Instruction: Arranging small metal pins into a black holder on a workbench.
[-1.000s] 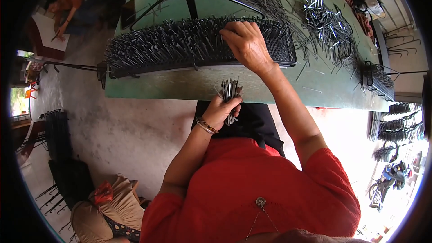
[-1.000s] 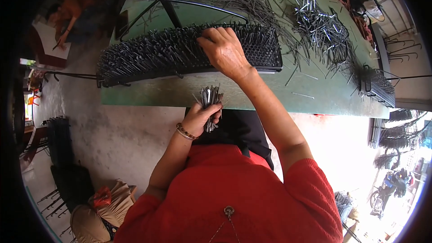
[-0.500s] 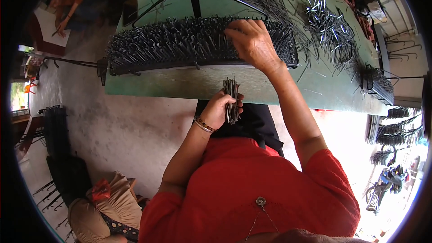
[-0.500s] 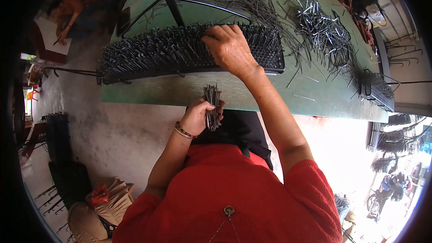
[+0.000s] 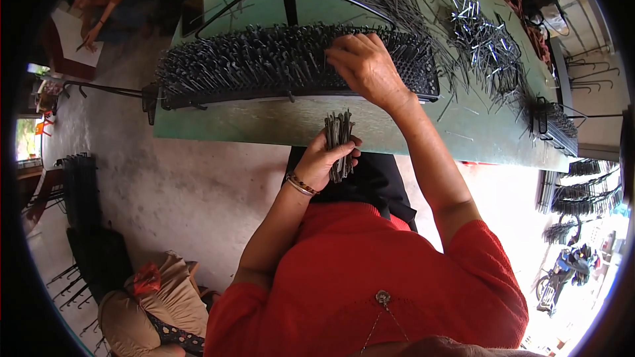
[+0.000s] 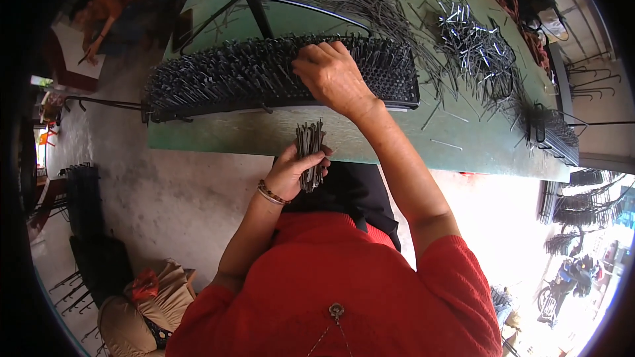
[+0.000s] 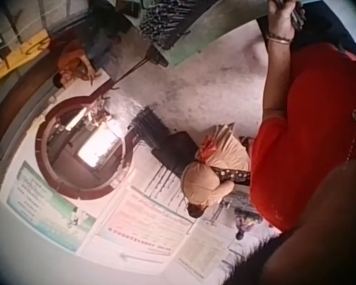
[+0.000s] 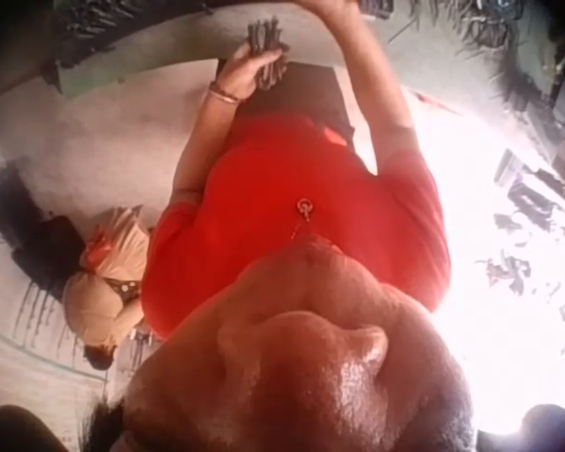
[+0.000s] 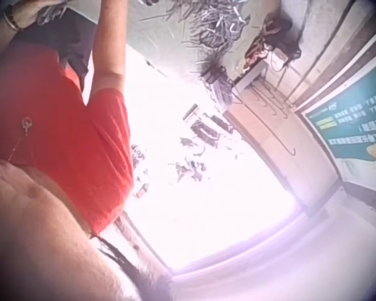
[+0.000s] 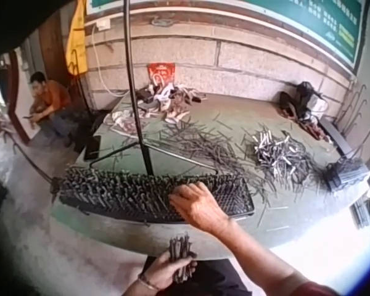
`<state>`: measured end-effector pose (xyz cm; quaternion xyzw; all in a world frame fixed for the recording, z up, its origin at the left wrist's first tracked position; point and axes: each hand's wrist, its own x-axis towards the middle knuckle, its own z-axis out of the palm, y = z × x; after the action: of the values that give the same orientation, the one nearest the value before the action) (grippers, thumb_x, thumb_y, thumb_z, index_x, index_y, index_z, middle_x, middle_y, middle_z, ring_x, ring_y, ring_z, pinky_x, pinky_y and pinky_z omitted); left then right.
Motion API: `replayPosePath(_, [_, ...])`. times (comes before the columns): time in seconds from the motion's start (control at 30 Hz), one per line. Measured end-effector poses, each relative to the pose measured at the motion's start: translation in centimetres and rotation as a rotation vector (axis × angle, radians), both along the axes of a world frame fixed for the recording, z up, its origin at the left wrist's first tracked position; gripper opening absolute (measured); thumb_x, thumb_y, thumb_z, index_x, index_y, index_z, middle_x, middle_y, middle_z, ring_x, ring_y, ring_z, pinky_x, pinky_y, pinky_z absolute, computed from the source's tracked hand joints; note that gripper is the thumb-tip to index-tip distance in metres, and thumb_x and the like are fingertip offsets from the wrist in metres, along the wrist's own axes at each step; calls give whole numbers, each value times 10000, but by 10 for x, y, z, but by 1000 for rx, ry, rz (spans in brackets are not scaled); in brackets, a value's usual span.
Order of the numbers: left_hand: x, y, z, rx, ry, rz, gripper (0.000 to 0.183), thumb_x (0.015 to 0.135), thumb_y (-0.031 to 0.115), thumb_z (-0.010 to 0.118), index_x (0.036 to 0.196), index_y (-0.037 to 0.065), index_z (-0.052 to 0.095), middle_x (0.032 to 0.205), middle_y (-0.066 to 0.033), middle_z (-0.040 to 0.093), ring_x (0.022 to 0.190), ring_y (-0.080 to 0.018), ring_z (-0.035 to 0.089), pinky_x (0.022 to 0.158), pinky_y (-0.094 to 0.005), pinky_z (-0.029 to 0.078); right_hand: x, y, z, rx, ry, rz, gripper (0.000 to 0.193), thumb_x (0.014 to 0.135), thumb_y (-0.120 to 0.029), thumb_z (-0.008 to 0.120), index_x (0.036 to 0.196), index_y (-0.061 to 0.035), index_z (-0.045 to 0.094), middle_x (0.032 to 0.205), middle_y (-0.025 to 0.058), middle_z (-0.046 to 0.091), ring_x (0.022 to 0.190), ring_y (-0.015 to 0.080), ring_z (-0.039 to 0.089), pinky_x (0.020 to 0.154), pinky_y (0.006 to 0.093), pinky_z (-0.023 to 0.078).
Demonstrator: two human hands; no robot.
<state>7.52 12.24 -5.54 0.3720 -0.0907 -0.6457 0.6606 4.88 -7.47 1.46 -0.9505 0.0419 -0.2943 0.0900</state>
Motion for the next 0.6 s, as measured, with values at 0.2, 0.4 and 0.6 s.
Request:
replayPosePath(0.2, [-1, 0, 2, 35, 8, 18, 249, 874, 51, 598, 1107, 54, 510, 989, -82, 624, 817, -154, 616, 685, -295, 539, -2, 5, -2, 8, 6, -15, 192, 776, -83, 659, 968, -72, 664, 970, 51, 599, 859, 215, 562, 750, 335, 418])
replayPosePath(0.4, [-2, 1, 3, -1, 12, 93, 246, 890, 74, 587, 1121, 50, 507, 1004, -78, 623, 824, -141, 606, 683, -296, 536, -16, 17, 4, 329, -168, -32, 153, 782, -109, 685, 909, -25, 678, 845, 102, 642, 722, 254, 608, 648, 339, 485])
replayPosePath(0.6, [1, -1, 13, -57, -72, 82, 219, 896, 97, 581, 1093, 44, 500, 974, -76, 617, 789, -121, 588, 668, -280, 529, -38, 37, -17, 820, 214, -41, 179, 810, -169, 690, 875, -2, 694, 748, 98, 657, 644, 148, 614, 573, 284, 477])
